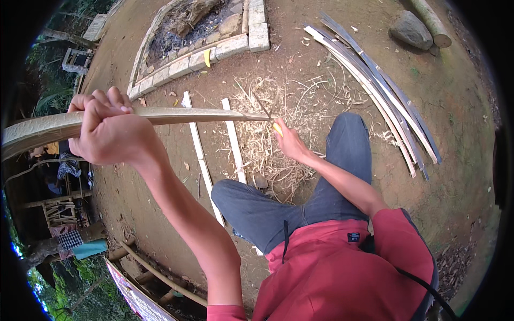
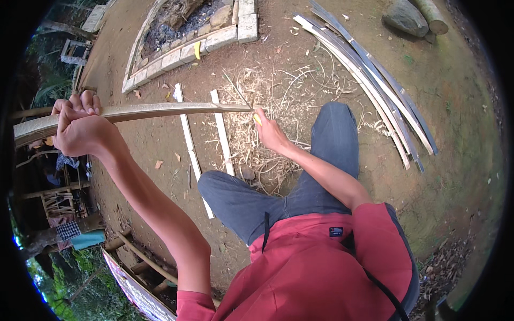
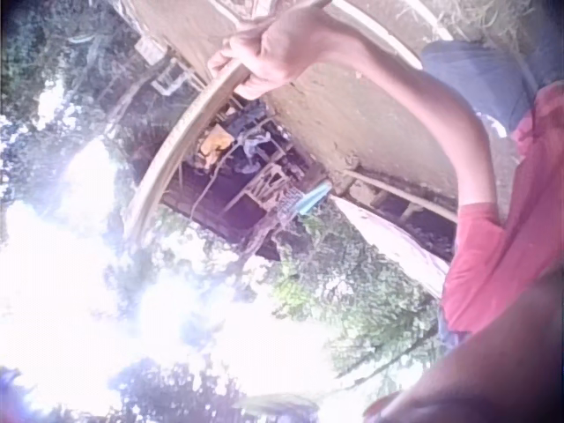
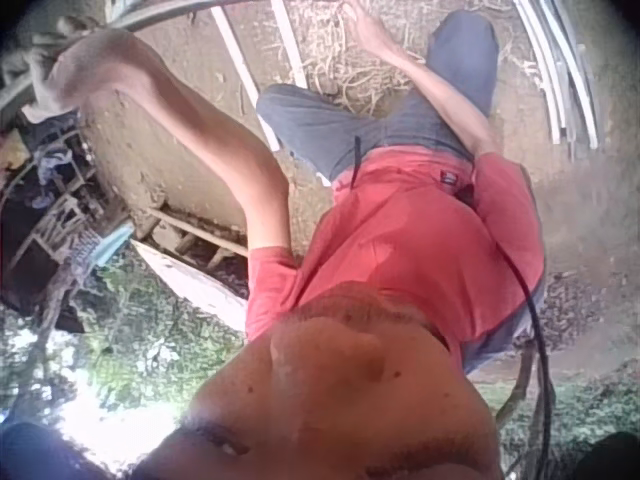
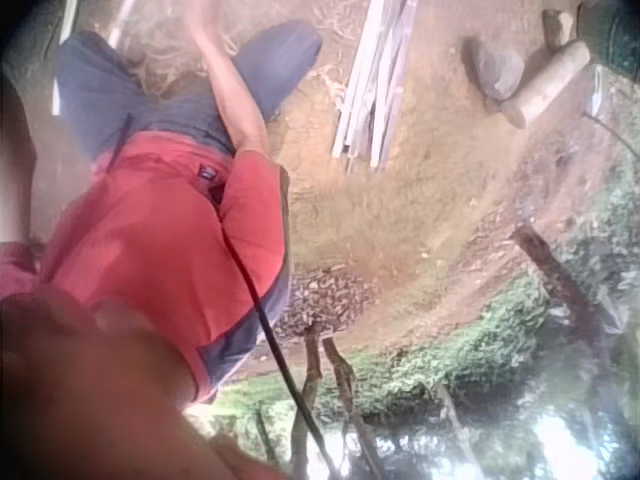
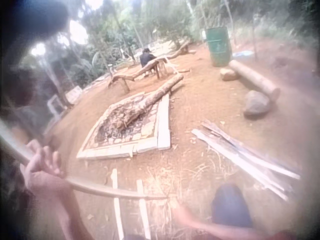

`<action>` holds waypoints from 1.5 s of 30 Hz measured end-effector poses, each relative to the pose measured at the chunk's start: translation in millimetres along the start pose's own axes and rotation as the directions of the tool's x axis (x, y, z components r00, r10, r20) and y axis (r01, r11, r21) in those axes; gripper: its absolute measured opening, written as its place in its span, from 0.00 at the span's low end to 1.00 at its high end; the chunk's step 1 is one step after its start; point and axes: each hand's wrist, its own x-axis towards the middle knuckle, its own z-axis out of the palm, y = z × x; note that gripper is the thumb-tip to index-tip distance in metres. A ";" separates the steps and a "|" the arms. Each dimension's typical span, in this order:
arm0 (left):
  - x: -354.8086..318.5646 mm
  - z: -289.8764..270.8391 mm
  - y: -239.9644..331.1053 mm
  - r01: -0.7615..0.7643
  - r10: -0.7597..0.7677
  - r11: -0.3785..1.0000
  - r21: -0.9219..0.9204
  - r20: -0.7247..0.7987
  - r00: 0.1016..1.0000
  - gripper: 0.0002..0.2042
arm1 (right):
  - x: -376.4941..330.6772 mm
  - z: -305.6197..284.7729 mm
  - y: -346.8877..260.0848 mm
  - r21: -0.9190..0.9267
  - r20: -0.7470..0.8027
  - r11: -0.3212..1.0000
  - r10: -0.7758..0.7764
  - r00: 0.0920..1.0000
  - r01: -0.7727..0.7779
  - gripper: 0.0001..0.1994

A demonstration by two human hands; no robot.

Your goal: The person holds a long piece of bamboo and uses a knife to shave thin strips from the inner edge, repeatedly drawing the blade along the wood.

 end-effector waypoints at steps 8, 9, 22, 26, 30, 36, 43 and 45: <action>22.2 -4.4 -17.0 0.095 -0.094 0.995 -0.007 0.093 0.991 0.07 | 23.4 7.1 68.7 -0.154 0.015 0.981 0.124 0.992 -0.120 0.24; 28.8 -3.5 -20.4 0.092 -0.087 0.995 -0.040 0.112 0.990 0.07 | 19.9 12.8 65.3 -0.187 0.001 0.976 0.110 0.994 -0.108 0.23; 37.7 14.1 -31.1 0.080 -0.088 0.991 0.112 0.073 0.993 0.08 | 34.9 17.7 100.8 -0.184 -0.079 0.982 0.034 0.996 -0.048 0.18; 40.4 -16.2 -34.5 0.105 -0.116 0.971 0.216 0.037 0.993 0.08 | 27.9 17.6 50.6 0.023 0.036 0.994 0.107 0.994 -0.108 0.14; 52.7 -29.8 -54.1 0.084 -0.104 0.978 0.193 0.098 0.990 0.08 | 34.5 -10.2 -11.4 -0.019 -0.044 0.998 -0.061 0.997 0.061 0.16; 51.8 -11.0 -59.6 -0.356 0.250 0.748 0.560 0.259 0.933 0.07 | 41.5 8.1 94.1 -0.465 -0.022 0.881 -0.111 0.994 0.088 0.18; 59.9 -38.1 -62.0 -0.100 0.002 0.902 0.419 0.228 0.974 0.09 | 44.0 -14.2 -18.4 -0.067 -0.135 0.967 -0.252 0.958 0.245 0.17; 53.8 -34.1 -59.1 -0.270 0.102 0.792 0.547 0.317 0.943 0.10 | 45.3 -0.4 7.3 -0.117 -0.254 0.930 -0.367 0.895 0.348 0.17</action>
